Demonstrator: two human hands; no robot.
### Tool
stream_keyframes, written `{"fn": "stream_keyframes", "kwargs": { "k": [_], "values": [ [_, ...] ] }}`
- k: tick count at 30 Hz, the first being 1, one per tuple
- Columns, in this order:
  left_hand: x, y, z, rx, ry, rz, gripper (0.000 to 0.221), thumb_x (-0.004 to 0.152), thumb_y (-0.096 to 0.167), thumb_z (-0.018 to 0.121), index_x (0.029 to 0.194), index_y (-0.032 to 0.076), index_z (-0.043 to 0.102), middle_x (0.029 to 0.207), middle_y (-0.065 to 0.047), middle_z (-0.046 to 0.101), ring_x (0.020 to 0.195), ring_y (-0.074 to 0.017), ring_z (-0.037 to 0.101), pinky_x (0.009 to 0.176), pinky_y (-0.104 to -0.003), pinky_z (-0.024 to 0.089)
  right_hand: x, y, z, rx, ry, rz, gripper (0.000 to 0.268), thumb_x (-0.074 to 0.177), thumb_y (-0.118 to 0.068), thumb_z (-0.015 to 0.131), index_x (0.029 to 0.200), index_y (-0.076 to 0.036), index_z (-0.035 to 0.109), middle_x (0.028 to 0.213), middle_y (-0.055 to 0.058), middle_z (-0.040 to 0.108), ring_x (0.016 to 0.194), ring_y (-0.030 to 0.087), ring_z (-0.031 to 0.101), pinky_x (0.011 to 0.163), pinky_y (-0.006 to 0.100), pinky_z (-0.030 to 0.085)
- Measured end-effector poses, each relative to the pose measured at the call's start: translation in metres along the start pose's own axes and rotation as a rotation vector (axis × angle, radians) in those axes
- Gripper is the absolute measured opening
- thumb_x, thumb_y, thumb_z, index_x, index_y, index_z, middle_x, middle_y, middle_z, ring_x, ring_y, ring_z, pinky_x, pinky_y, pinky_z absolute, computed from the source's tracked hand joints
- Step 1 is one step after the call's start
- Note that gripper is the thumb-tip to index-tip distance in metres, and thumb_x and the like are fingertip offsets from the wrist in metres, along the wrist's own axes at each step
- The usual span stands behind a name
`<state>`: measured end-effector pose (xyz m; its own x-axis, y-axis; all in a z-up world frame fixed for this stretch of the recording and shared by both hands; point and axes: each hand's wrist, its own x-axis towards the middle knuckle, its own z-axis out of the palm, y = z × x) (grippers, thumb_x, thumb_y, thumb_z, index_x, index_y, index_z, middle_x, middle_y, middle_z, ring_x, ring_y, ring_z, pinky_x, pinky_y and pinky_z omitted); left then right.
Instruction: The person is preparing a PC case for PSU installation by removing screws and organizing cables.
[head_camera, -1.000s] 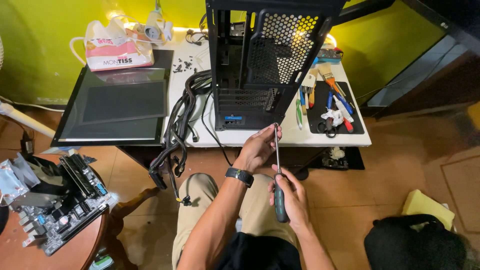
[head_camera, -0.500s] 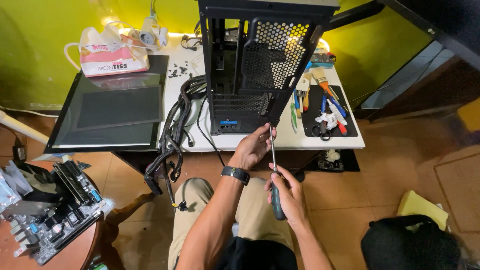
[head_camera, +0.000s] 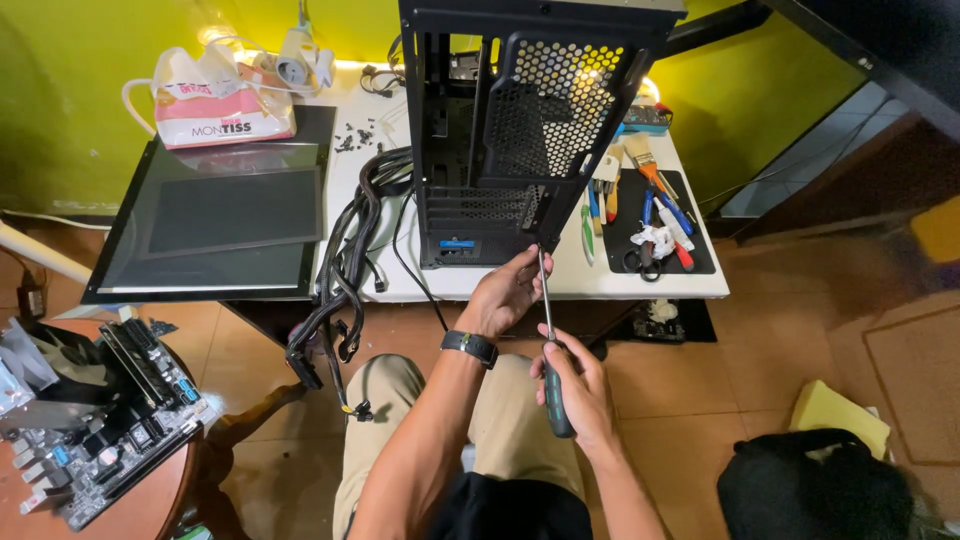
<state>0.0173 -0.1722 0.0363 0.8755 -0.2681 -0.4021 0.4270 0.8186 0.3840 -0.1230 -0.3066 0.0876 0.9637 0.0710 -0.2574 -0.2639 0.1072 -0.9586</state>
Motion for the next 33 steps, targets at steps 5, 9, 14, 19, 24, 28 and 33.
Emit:
{"fn": "stream_keyframes", "kwargs": {
  "k": [5, 9, 14, 19, 24, 28, 33],
  "values": [
    [-0.024, 0.005, -0.006, 0.191, -0.196, -0.054, 0.022, 0.103, 0.023, 0.059, 0.121, 0.01, 0.064, 0.122, -0.006, 0.071, 0.115, -0.0164, 0.068, 0.074, -0.022, 0.05, -0.001, 0.002, 0.0, 0.127, -0.017, 0.035, 0.042, 0.098, -0.018, 0.06, 0.135, 0.0, 0.063, 0.074, 0.022, 0.064, 0.047, 0.021, 0.052, 0.045, 0.029, 0.046],
    [-0.033, 0.006, -0.018, 0.19, -0.335, -0.092, 0.027, 0.103, 0.007, 0.056, 0.128, 0.001, 0.064, 0.127, -0.016, 0.07, 0.122, -0.0285, 0.067, 0.096, -0.037, 0.059, -0.001, 0.001, 0.002, 0.187, -0.028, 0.074, 0.042, 0.098, -0.018, 0.059, 0.135, 0.001, 0.062, 0.077, 0.024, 0.066, 0.049, 0.023, 0.053, 0.047, 0.031, 0.046],
    [-0.018, -0.001, -0.025, 0.185, -0.255, -0.039, 0.018, 0.099, 0.002, 0.062, 0.115, -0.001, 0.069, 0.115, -0.019, 0.074, 0.109, -0.0292, 0.072, 0.093, -0.035, 0.062, -0.001, 0.002, 0.003, 0.195, -0.087, 0.063, 0.047, 0.101, -0.025, 0.054, 0.141, -0.002, 0.058, 0.08, 0.023, 0.067, 0.051, 0.022, 0.057, 0.047, 0.029, 0.046],
    [-0.011, -0.006, -0.023, 0.198, -0.144, -0.006, 0.013, 0.093, 0.005, 0.071, 0.105, 0.001, 0.071, 0.103, -0.017, 0.076, 0.098, -0.0272, 0.075, 0.089, -0.036, 0.063, -0.006, -0.006, 0.009, 0.143, -0.084, 0.089, 0.052, 0.098, -0.03, 0.056, 0.142, -0.004, 0.052, 0.093, 0.026, 0.072, 0.061, 0.024, 0.064, 0.042, 0.03, 0.048],
    [-0.007, -0.012, -0.022, 0.29, -0.068, 0.042, 0.013, 0.088, 0.017, 0.08, 0.093, 0.008, 0.073, 0.079, -0.009, 0.074, 0.069, -0.0161, 0.069, 0.065, -0.024, 0.055, -0.021, -0.003, 0.009, 0.049, -0.09, 0.174, 0.031, 0.1, -0.02, 0.056, 0.123, 0.0, 0.054, 0.102, 0.029, 0.074, 0.073, 0.035, 0.074, 0.06, 0.04, 0.063],
    [-0.017, -0.012, -0.012, 0.239, 0.009, 0.091, 0.018, 0.082, 0.013, 0.084, 0.09, 0.009, 0.068, 0.073, -0.006, 0.071, 0.065, -0.0153, 0.068, 0.059, -0.025, 0.053, -0.022, 0.003, 0.011, 0.035, -0.047, 0.172, 0.057, 0.095, -0.022, 0.06, 0.148, -0.006, 0.048, 0.103, 0.026, 0.072, 0.073, 0.031, 0.073, 0.054, 0.036, 0.06],
    [-0.048, 0.01, -0.01, 0.206, -0.45, -0.104, 0.033, 0.104, 0.007, 0.053, 0.135, -0.003, 0.056, 0.134, -0.023, 0.064, 0.123, -0.033, 0.064, 0.105, -0.042, 0.055, -0.016, 0.009, 0.003, 0.329, -0.13, 0.145, 0.054, 0.098, -0.022, 0.056, 0.147, 0.0, 0.054, 0.094, 0.022, 0.066, 0.062, 0.023, 0.063, 0.041, 0.03, 0.051]
  ]
}}
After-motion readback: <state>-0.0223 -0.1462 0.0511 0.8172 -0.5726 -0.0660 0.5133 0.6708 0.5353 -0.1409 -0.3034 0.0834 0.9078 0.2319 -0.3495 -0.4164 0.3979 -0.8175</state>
